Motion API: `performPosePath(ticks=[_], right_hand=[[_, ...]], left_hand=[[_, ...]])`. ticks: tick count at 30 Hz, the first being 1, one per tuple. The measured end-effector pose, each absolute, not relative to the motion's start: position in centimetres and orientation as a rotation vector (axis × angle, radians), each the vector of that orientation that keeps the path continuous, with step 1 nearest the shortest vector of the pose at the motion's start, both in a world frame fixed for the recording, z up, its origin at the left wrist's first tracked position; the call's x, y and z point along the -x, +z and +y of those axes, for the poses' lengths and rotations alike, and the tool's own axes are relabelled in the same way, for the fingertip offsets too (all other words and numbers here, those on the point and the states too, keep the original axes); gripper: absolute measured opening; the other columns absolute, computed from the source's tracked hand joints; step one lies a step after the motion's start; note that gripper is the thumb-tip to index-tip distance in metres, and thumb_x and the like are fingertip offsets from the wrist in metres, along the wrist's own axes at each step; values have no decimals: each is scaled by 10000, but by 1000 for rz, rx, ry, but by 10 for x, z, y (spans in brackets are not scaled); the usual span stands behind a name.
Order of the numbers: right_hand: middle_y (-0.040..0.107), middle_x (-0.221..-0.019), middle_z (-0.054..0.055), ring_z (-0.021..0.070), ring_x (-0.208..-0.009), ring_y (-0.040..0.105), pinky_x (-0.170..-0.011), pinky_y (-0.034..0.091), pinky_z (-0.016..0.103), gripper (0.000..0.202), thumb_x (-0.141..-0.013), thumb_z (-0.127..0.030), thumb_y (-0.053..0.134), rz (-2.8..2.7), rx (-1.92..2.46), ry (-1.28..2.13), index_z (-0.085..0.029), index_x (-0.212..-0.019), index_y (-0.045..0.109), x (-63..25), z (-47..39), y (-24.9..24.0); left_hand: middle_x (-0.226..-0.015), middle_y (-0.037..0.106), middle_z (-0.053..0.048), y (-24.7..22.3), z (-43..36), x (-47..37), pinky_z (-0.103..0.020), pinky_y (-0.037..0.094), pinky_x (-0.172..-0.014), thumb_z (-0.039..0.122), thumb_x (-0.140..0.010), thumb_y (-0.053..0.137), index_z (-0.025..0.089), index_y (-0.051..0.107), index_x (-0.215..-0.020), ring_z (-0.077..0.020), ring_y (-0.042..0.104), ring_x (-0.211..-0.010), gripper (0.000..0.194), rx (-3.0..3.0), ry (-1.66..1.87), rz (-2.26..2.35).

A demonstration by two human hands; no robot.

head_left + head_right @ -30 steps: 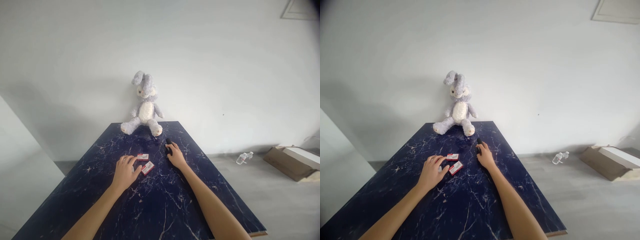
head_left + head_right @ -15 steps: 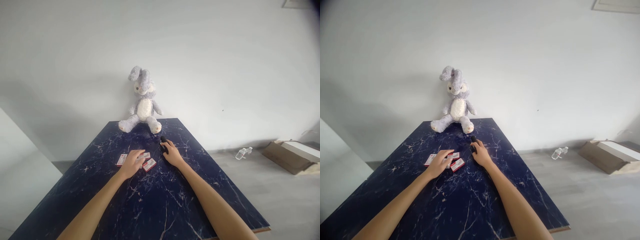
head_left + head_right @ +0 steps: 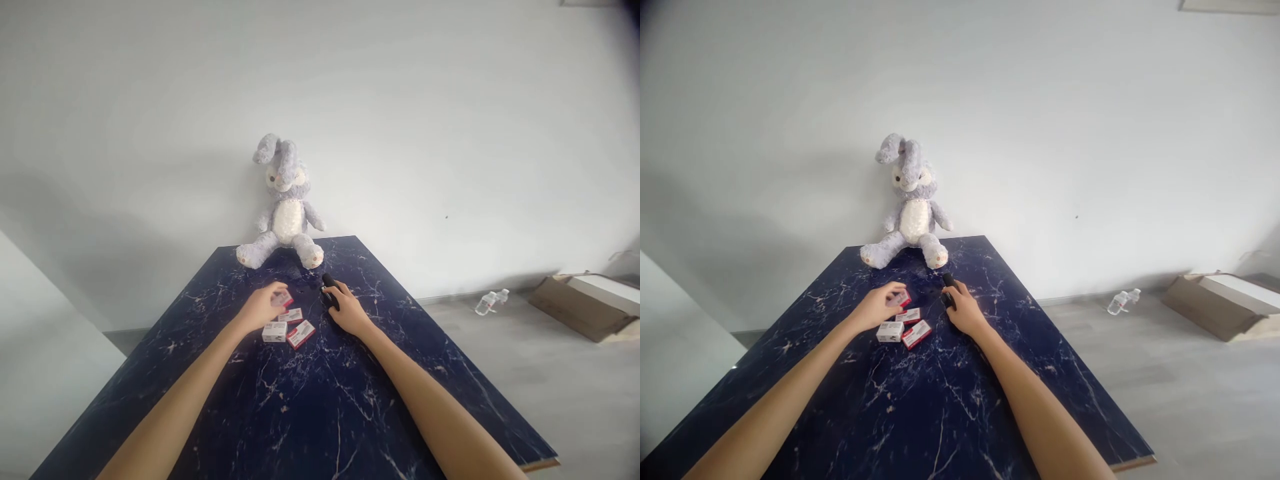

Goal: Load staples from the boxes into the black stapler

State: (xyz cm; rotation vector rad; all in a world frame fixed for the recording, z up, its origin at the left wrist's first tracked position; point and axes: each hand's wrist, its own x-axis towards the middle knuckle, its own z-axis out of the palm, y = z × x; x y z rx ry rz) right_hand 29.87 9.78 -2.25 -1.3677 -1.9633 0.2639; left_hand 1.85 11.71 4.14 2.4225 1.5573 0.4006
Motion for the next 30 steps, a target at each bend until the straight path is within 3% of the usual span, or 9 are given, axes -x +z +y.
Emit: performPosePath(ticks=[3, 6, 11, 18, 22, 27, 30], right_hand=[[378, -1496, 69, 247, -1204, 567, -1040, 462, 404, 557, -745, -73, 533, -1976, 1376, 261, -280, -1262, 563, -300, 99, -23], [376, -1494, 67, 250, -1207, 563, -1037, 463, 406, 555, -750, -76, 531, -1976, 1389, 256, -283, -1264, 561, -300, 99, -23], [370, -1496, 72, 251, -1181, 575, -1006, 481, 404, 560, -751, -73, 530, -1975, 1412, 247, -288, -1267, 559, -299, 100, -22], [414, -1458, 80, 264, -1129, 608, -978, 493, 410, 564, -730, -61, 541, -1976, 1470, 234, -282, -1248, 569, -294, 87, -14], [404, -1472, 89, 261, -1041, 653, -921, 515, 396, 572, -740, -78, 552, -1959, 1515, 233, -295, -1270, 560, -284, 65, -10], [397, -1496, 97, 285, -1131, 614, -968, 505, 415, 746, -749, -210, 648, -1956, 1464, 375, -319, -1444, 401, -283, 41, -1], [394, -1505, 102, 290, -1226, 552, -1011, 486, 415, 819, -729, -267, 699, -1958, 1389, 518, -299, -1476, 366, -291, 35, 6]], left_hand=[[-976, 757, -2, 45, 126, -47, -231, 488, -668, 340, -700, 762, 279, 693, -959, -215, 711, -843, 275, -2467, 195, 1448], [-864, 735, -38, 50, 124, -64, -263, 458, -657, 293, -686, 747, 241, 659, -806, -251, 697, -808, 158, -2530, 134, 1483], [-897, 709, -75, 53, 92, -77, -316, 463, -706, 362, -840, 574, 233, 593, -911, -273, 688, -820, 148, -2606, 152, 1589], [-918, 710, -145, 44, 68, -97, -369, 511, -722, 293, -680, 701, 189, 602, -955, -356, 702, -856, 311, -2611, 8, 1572], [-983, 706, -208, 45, 81, -109, -426, 512, -768, 275, -765, 615, 152, 582, -1081, -400, 691, -942, 341, -2547, 94, 1649], [-966, 725, -167, 43, 95, -119, -369, 503, -711, 373, -886, 495, 184, 601, -991, -350, 708, -905, 241, -2412, 182, 1585], [-925, 724, -126, 46, 97, -114, -335, 493, -637, 462, -911, 451, 207, 606, -940, -310, 712, -822, 300, -2360, 168, 1464]])
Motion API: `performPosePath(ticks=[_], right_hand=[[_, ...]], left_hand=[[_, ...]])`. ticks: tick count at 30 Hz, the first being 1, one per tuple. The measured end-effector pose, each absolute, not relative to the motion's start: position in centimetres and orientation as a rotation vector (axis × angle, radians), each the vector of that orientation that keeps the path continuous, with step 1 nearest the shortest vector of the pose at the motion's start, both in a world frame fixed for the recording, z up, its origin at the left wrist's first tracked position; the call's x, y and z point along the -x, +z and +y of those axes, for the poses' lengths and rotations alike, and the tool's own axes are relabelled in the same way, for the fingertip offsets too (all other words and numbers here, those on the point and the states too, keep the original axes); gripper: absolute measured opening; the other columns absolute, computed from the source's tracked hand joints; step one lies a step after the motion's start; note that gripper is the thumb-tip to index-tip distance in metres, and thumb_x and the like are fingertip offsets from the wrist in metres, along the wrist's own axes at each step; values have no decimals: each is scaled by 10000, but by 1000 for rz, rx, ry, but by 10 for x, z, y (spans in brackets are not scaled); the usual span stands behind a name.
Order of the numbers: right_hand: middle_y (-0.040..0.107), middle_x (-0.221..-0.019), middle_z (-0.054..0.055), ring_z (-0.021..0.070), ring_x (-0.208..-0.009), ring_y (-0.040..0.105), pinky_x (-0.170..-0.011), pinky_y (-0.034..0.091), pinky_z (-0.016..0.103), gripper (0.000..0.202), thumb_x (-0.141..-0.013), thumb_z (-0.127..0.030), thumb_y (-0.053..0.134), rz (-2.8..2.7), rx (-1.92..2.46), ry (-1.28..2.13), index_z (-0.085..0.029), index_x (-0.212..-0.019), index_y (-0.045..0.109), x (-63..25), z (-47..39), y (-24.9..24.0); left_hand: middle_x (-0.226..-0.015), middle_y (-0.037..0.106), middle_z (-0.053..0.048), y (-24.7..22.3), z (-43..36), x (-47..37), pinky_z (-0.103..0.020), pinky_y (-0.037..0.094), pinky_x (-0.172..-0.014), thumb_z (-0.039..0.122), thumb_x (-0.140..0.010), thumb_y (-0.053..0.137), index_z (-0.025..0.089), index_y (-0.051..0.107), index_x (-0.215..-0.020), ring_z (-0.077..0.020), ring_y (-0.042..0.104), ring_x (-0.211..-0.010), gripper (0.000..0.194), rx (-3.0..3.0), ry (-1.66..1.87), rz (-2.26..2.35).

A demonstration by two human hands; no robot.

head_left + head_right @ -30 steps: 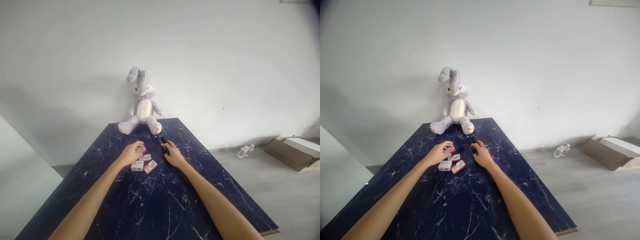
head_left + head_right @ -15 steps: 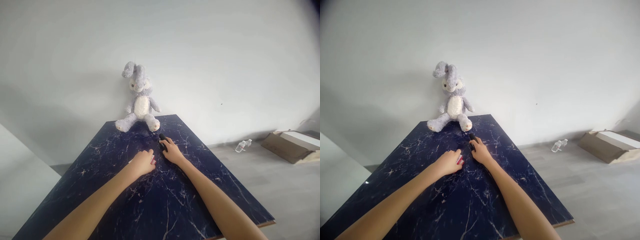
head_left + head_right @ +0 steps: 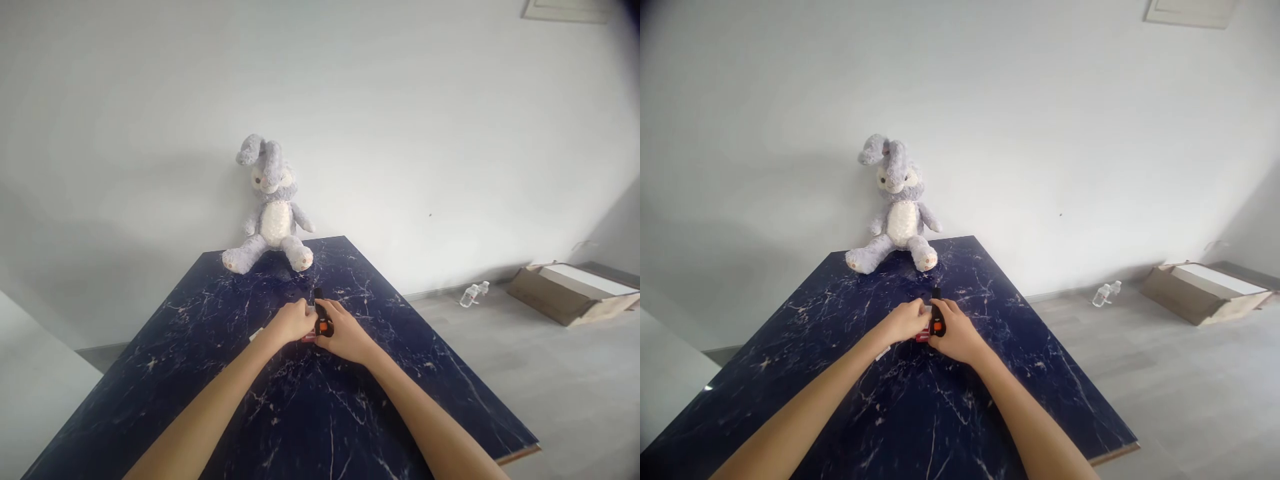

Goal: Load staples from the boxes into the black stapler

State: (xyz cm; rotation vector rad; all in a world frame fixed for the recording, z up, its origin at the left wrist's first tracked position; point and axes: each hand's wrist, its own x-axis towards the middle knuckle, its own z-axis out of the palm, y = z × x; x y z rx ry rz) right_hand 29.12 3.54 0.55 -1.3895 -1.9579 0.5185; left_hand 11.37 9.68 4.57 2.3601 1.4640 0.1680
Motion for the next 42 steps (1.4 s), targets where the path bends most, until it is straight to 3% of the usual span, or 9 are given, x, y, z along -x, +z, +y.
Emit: performPosePath(ticks=[3, 6, 9, 15, 23, 25, 30, 35, 42], right_hand=[[367, -1523, 106, 275, -1209, 561, -998, 494, 399, 831, -706, -266, 731, -1967, 1356, 595, -297, -1465, 395, -299, 36, 10], [425, -1479, 96, 259, -1176, 581, -985, 495, 384, 829, -692, -235, 744, -1974, 1318, 624, -305, -1449, 415, -303, 37, 13], [488, -1420, 90, 265, -1160, 586, -966, 497, 388, 827, -684, -222, 754, -1981, 1321, 623, -312, -1438, 426, -303, 37, 15], [542, -1363, 88, 281, -1156, 582, -963, 486, 407, 854, -660, -203, 770, -2027, 1325, 588, -310, -1437, 430, -304, 38, 19], [529, -1392, 71, 276, -1154, 589, -938, 505, 403, 856, -695, -214, 758, -2012, 1346, 654, -356, -1461, 403, -306, 37, 20], [509, -1417, 69, 267, -1138, 600, -934, 513, 397, 862, -706, -216, 745, -2005, 1350, 676, -365, -1474, 382, -305, 37, 20], [510, -1411, 71, 253, -1072, 629, -898, 526, 380, 855, -725, -229, 729, -2010, 1371, 701, -372, -1486, 364, -304, 37, 20], [532, -1387, 75, 259, -1079, 620, -870, 524, 371, 851, -721, -232, 738, -2014, 1401, 678, -369, -1480, 378, -304, 36, 24], [542, -1373, 59, 251, -1061, 623, -847, 525, 359, 857, -722, -242, 751, -2027, 1391, 699, -389, -1475, 370, -305, 38, 25]], left_hand=[[-1127, 680, -92, 52, 98, -101, -300, 505, -680, 536, -754, 672, 231, 609, -982, -271, 701, -889, 386, -2363, 137, 1308], [-1193, 643, -51, 57, 100, -93, -280, 498, -718, 422, -578, 832, 255, 590, -1045, -258, 677, -948, 552, -2384, 119, 1140], [-1038, 681, -18, 59, 100, -92, -277, 468, -656, 355, -617, 801, 259, 570, -1019, -253, 680, -866, 474, -2390, 118, 1073], [-1030, 675, -33, 56, 97, -99, -291, 449, -631, 408, -602, 816, 259, 562, -991, -279, 671, -873, 488, -2421, 141, 1105], [-1325, 581, -83, 63, 80, -41, -351, 489, -839, 595, -674, 741, 313, 564, -1257, -341, 570, -1182, 671, -2376, 299, 1295], [-1203, 636, -108, 54, 75, -15, -359, 490, -777, 561, -586, 804, 282, 607, -1187, -375, 603, -1105, 691, -2341, 191, 1498], [-1002, 710, -61, 33, 102, -4, -335, 498, -713, 385, -778, 675, 252, 569, -1061, -280, 693, -868, 331, -2289, 399, 1497], [-1199, 704, -47, 31, 148, -58, -294, 536, -888, 245, -775, 667, 244, 579, -1089, -232, 689, -1075, 326, -2194, 470, 1216], [-1171, 726, -44, 40, 152, -91, -368, 545, -935, 176, -780, 577, 261, 632, -1203, -268, 671, -1117, 435, -2193, 334, 956]])
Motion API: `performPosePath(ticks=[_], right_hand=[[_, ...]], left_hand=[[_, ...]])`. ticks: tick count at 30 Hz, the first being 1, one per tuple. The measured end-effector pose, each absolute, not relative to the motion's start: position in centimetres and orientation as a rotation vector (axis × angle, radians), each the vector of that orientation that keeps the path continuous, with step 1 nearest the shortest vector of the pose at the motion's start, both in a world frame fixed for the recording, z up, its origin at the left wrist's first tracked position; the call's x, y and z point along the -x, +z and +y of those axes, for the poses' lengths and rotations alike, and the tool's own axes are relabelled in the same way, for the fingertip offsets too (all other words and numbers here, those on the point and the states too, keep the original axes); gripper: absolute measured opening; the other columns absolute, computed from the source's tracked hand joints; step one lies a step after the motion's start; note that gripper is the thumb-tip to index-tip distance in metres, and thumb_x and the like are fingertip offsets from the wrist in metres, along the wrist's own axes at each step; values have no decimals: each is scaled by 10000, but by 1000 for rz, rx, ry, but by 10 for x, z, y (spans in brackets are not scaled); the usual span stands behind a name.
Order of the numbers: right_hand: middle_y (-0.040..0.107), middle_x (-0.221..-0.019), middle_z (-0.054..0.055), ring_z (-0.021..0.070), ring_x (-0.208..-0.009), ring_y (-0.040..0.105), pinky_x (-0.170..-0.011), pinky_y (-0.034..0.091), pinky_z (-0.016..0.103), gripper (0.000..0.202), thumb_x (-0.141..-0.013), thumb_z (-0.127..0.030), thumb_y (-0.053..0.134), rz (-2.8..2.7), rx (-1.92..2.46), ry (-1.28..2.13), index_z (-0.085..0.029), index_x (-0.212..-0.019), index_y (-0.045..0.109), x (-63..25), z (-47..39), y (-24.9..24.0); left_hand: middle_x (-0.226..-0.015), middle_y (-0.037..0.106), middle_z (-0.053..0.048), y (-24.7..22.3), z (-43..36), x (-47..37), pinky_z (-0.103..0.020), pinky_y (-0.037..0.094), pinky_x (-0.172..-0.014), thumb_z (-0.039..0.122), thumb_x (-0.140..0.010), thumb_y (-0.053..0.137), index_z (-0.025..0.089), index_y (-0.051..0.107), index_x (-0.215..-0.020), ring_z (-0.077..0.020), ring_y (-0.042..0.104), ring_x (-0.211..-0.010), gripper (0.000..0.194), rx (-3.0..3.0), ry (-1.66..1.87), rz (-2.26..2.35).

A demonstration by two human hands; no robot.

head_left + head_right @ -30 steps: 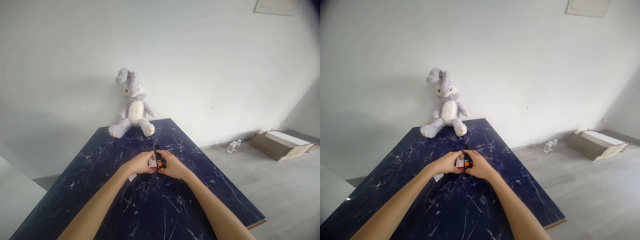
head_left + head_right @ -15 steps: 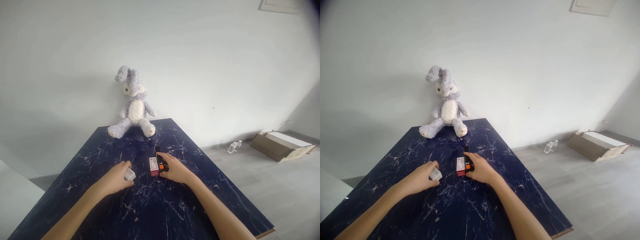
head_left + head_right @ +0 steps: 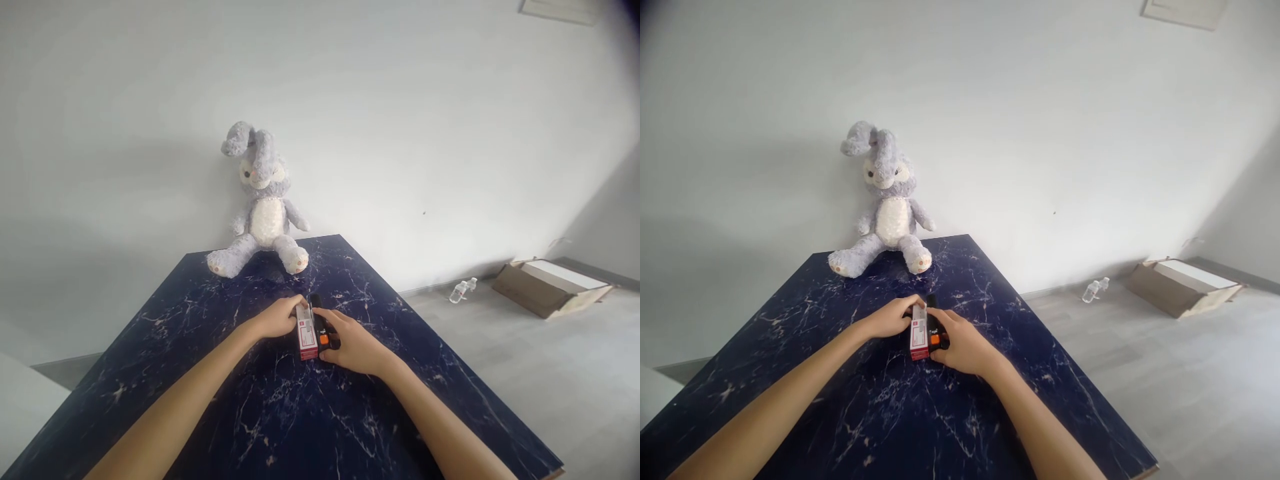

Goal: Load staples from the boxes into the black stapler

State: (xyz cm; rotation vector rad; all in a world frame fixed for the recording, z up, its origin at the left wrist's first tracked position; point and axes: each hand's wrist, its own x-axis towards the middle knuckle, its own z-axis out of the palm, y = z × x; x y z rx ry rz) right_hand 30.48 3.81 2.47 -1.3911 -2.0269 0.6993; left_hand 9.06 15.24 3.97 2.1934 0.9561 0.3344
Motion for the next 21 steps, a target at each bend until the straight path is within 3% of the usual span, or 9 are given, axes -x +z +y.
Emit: performPosePath(ticks=[2, 4, 7, 11, 17, 21], right_hand=[[540, -1375, 57, 253, -1071, 617, -855, 521, 361, 860, -723, -236, 748, -2025, 1399, 696, -390, -1477, 364, -306, 39, 24], [536, -1378, 54, 246, -1077, 615, -872, 516, 360, 863, -727, -218, 735, -2020, 1393, 703, -392, -1482, 354, -306, 39, 24], [533, -1383, 56, 250, -1093, 609, -892, 508, 362, 868, -714, -195, 728, -2023, 1379, 699, -386, -1478, 363, -304, 38, 23], [567, -1346, 62, 249, -1067, 617, -874, 509, 359, 852, -705, -171, 715, -1995, 1395, 663, -364, -1467, 385, -307, 40, 21], [611, -1318, 91, 253, -1051, 640, -903, 506, 366, 897, -650, -110, 691, -1854, 1469, 576, -283, -1476, 387, -349, 62, 9], [686, -1175, 59, 207, -937, 674, -854, 529, 328, 852, -669, -97, 610, -1580, 1611, 470, -262, -1474, 383, -389, 82, -7]], left_hand=[[-1341, 637, -50, 39, 148, -79, -384, 504, -1011, 166, -763, 596, 292, 531, -1368, -273, 602, -1236, 622, -2202, 311, 906], [-1524, 455, -64, 34, 141, -65, -411, 441, -1089, 204, -723, 690, 323, 346, -1512, -299, 473, -1369, 869, -2227, 267, 859], [-1626, 255, -81, 18, 125, -52, -476, 389, -1126, 412, -607, 863, 352, 151, -1574, -368, 321, -1452, 1203, -2244, 281, 914], [-1588, 325, -130, -1, 118, -65, -523, 299, -1158, 521, -618, 857, 306, 96, -1588, -385, 270, -1463, 1252, -2260, 452, 1002], [-1510, 442, -186, -3, 153, -133, -477, 323, -1126, 533, -613, 853, 212, 166, -1581, -380, 343, -1420, 1230, -2366, 535, 986], [-1441, 498, -219, -5, 173, -203, -435, 392, -1061, 559, -619, 831, 163, 187, -1572, -379, 455, -1344, 1216, -2424, 580, 1092]])
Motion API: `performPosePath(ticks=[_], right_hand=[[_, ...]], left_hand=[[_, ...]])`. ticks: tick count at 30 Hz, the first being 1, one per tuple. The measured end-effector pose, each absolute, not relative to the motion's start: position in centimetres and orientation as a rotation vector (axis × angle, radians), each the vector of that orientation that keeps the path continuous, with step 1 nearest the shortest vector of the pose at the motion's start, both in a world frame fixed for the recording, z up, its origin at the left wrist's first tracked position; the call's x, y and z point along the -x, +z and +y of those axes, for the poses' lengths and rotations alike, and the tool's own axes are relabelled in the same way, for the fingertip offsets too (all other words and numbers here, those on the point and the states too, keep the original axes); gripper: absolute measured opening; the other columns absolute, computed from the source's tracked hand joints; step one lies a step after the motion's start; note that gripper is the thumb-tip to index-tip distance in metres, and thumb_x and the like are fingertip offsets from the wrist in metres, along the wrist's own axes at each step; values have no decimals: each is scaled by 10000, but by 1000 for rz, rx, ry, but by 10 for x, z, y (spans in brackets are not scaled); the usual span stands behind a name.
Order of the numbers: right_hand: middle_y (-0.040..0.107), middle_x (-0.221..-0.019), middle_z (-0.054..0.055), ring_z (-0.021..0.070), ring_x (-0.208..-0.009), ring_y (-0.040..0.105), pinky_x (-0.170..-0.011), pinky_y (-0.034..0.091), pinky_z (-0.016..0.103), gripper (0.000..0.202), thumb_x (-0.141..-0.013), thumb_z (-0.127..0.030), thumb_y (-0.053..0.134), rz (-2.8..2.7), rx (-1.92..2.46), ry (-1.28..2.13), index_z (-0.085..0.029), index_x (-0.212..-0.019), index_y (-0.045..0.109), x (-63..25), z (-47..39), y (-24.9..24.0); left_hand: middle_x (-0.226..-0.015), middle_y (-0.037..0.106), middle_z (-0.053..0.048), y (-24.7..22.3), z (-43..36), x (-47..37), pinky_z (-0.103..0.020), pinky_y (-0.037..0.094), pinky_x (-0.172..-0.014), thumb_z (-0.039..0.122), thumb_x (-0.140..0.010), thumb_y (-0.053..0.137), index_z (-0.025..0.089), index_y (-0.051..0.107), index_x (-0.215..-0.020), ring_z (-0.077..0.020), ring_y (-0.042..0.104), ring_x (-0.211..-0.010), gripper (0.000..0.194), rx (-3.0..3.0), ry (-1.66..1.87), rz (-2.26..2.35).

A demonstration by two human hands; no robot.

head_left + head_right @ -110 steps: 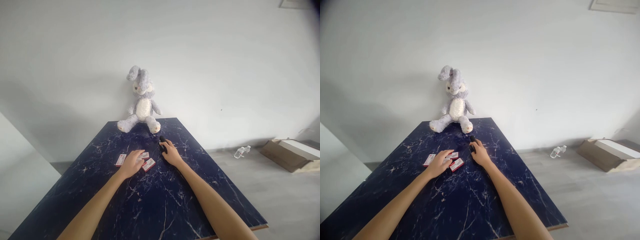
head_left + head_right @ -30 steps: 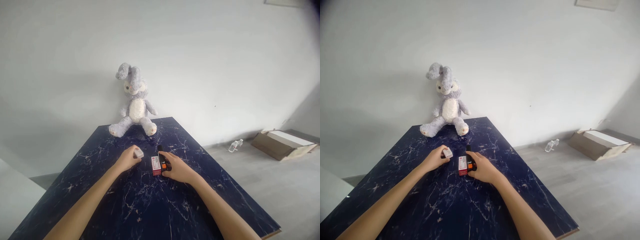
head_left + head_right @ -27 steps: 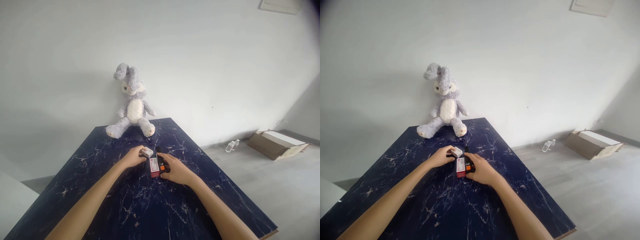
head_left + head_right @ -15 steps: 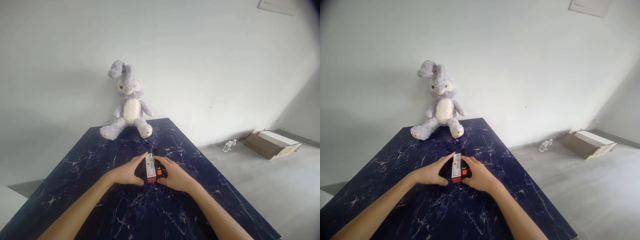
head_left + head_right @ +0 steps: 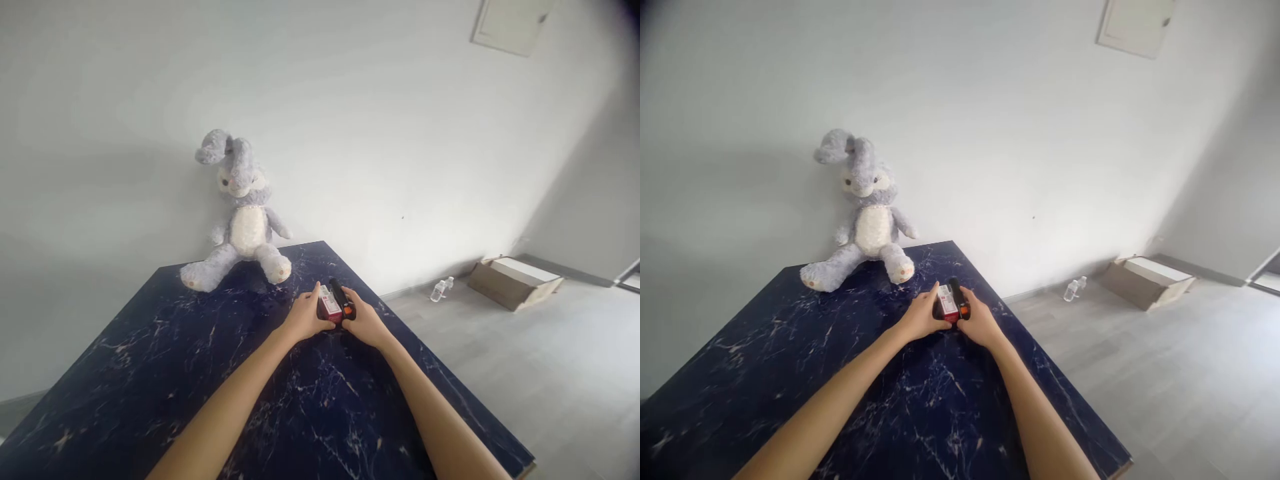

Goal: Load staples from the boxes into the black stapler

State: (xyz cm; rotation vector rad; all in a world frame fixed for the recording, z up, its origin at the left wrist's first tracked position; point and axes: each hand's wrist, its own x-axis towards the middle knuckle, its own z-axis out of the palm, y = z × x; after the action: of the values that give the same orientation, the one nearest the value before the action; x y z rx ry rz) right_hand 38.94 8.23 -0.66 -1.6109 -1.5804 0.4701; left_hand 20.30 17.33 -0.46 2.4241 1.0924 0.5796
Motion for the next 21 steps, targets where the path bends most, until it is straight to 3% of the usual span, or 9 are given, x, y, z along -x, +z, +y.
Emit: performPosePath(ticks=[4, 8, 12, 16, 21], right_hand=[[705, -1042, 65, 219, -924, 664, -886, 514, 361, 804, -686, -90, 537, -1448, 1724, 305, -218, -1469, 405, -415, 99, -19], [706, -1016, 63, 224, -914, 663, -868, 525, 362, 816, -655, -72, 519, -1431, 1735, 212, -215, -1455, 440, -423, 112, -28], [661, -1195, 83, 233, -1025, 644, -928, 521, 383, 794, -638, -48, 492, -1435, 1665, 98, -214, -1414, 484, -422, 112, -27], [576, -1317, 95, 252, -1247, 517, -1071, 437, 442, 675, -692, -24, 423, -1377, 1553, -86, -212, -1329, 542, -406, 99, -12], [612, -1275, 107, 257, -1242, 536, -1084, 436, 467, 485, -833, -125, 476, -1688, 1201, -147, -237, -1295, 575, -327, 71, 5]], left_hand=[[-1345, 577, -223, -14, 183, -253, -420, 422, -1024, 536, -665, 798, 113, 186, -1562, -371, 507, -1289, 1165, -2430, 637, 1102], [-1348, 594, -194, -23, 186, -261, -433, 426, -1017, 589, -710, 749, 141, 197, -1556, -372, 504, -1281, 1105, -2451, 690, 1084], [-1391, 562, -189, -22, 179, -248, -488, 387, -1058, 594, -744, 719, 147, 228, -1547, -392, 472, -1302, 1042, -2497, 732, 1063], [-1448, 507, -166, -19, 154, -215, -512, 321, -1129, 458, -886, 603, 156, 318, -1514, -347, 432, -1345, 752, -2546, 803, 1048], [-1355, 576, -99, -24, 116, -156, -507, 404, -1095, 343, -977, 532, 257, 513, -1371, -272, 517, -1260, 403, -2582, 937, 864]])
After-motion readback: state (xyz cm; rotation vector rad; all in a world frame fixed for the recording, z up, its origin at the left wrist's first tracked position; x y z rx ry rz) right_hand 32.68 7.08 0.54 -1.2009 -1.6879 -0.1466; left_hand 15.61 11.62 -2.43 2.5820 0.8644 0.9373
